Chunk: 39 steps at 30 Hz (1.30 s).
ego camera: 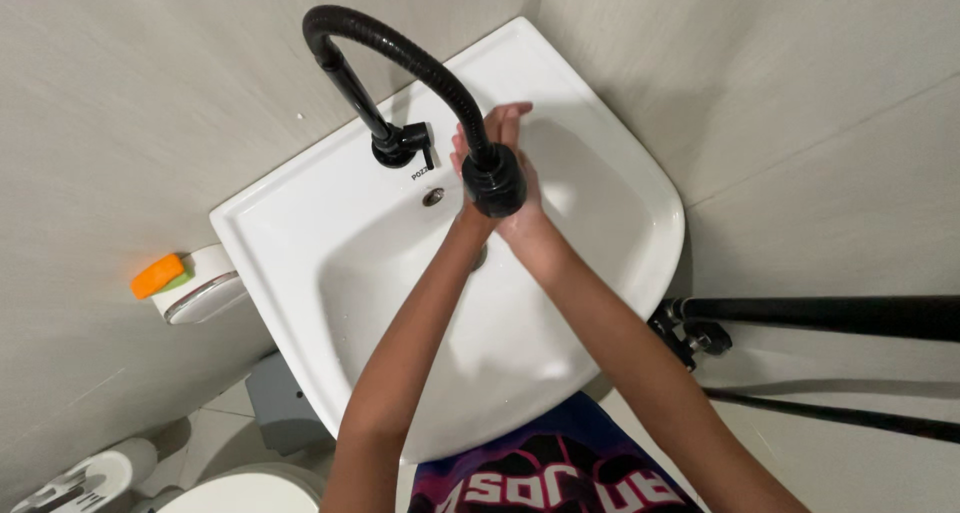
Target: The person cleans a sink basin and faucet by hand using a sponge and a cloth, then rinses their hands under the running water and wipes the faucet assembly with the cloth.
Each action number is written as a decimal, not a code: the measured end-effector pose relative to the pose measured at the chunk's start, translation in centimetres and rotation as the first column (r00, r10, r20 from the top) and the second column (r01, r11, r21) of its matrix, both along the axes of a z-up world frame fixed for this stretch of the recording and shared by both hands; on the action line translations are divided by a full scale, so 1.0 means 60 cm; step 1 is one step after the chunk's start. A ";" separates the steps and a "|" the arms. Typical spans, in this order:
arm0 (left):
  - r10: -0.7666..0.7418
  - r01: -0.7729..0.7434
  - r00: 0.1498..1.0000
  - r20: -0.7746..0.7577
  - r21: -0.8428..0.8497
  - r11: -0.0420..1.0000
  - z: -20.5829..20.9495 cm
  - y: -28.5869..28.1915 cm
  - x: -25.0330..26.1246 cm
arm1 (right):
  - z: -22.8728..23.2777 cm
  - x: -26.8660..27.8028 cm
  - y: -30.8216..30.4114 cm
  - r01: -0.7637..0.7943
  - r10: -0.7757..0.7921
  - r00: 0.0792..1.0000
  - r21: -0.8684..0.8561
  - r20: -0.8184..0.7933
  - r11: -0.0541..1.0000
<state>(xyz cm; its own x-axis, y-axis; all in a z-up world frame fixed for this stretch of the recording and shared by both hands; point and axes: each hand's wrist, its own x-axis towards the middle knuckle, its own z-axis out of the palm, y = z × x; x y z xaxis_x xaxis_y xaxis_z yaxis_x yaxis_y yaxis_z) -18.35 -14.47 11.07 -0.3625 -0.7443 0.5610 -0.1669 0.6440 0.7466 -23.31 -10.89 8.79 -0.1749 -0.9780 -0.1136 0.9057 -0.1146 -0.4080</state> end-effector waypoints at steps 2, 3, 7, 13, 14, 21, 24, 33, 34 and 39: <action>0.018 -0.019 1.000 -0.008 -0.064 0.998 0.008 0.035 0.021 | -0.001 0.014 0.011 -0.097 0.097 0.995 0.012 -0.014 0.995; 0.031 -0.032 0.999 -0.010 -0.093 0.995 0.014 0.054 0.032 | -0.004 0.020 0.015 -0.149 0.149 0.989 0.020 -0.017 0.989; -0.081 0.203 0.891 0.446 -0.234 0.951 0.043 0.098 0.055 | -0.012 0.009 0.031 -0.437 0.440 0.896 0.055 -0.061 0.898; -0.059 0.240 0.896 0.441 -0.368 0.898 0.046 0.080 0.124 | -0.041 -0.029 0.018 -0.262 0.425 0.394 0.344 -0.815 0.902; -0.029 0.184 0.915 0.402 -0.353 0.917 0.040 0.077 0.131 | -0.047 -0.031 0.018 -0.192 0.401 0.240 0.362 -0.884 0.912; 0.131 0.032 0.957 -0.260 0.542 0.840 -0.004 0.118 0.109 | -0.030 -0.029 0.057 -0.159 0.463 0.629 0.480 -0.625 0.863; 0.429 0.053 0.859 -0.280 0.882 0.468 0.000 0.122 0.067 | 0.005 -0.016 0.087 -0.159 0.325 0.749 0.319 -0.578 0.934; 0.546 0.528 0.411 -0.730 0.679 0.511 0.014 0.148 0.055 | -0.024 -0.005 0.120 -0.061 0.078 0.993 -0.180 0.086 0.982; 0.567 0.547 0.376 -0.733 0.670 0.502 0.016 0.156 0.060 | -0.020 0.000 0.128 -0.016 0.022 0.994 -0.051 0.103 0.999; 0.705 0.621 0.141 -0.695 0.617 0.484 -0.002 0.207 0.108 | 0.035 0.075 0.179 0.093 -0.139 0.985 0.362 0.105 0.927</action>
<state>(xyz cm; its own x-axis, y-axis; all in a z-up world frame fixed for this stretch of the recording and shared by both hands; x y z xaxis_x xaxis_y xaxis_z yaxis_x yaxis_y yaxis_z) -11.89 -2.03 10.95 -0.0802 -0.9067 -0.4141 0.9521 -0.1926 0.2373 -18.83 -0.15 10.89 -0.2461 -0.8433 -0.4778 0.9415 -0.0908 -0.3246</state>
